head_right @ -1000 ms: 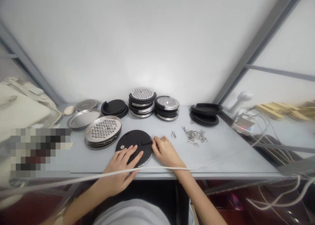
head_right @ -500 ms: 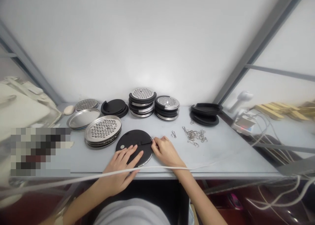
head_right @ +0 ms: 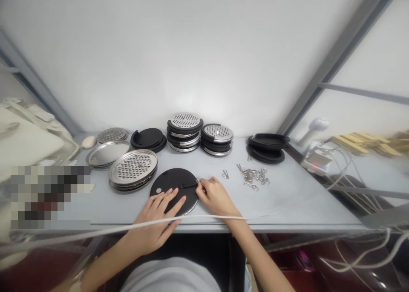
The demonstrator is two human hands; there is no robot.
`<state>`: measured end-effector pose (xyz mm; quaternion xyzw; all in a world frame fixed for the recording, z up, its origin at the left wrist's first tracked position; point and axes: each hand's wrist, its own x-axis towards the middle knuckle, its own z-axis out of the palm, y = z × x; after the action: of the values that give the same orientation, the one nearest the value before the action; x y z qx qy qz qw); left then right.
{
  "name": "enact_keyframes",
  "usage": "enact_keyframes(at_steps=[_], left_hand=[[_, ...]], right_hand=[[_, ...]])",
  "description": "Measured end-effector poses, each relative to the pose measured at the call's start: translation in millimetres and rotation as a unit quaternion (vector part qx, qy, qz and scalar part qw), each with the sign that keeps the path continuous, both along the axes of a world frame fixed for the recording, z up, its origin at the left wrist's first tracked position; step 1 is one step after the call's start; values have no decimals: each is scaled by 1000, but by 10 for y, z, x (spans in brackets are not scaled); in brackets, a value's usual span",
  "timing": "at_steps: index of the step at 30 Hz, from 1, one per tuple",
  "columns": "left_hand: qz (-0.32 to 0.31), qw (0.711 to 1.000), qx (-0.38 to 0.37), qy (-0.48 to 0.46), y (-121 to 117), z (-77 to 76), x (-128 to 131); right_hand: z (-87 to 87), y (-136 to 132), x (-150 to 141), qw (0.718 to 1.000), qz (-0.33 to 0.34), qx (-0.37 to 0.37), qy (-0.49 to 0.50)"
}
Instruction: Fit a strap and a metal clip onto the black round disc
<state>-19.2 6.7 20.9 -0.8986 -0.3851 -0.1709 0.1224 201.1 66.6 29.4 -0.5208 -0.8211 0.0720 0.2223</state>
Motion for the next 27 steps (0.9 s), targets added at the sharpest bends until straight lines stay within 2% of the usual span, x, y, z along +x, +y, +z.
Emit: enact_keyframes(at_steps=[27], left_hand=[[-1, 1000, -11, 4, -5, 7, -1]], right_hand=[[-2, 0, 6, 1000, 3, -20, 9]])
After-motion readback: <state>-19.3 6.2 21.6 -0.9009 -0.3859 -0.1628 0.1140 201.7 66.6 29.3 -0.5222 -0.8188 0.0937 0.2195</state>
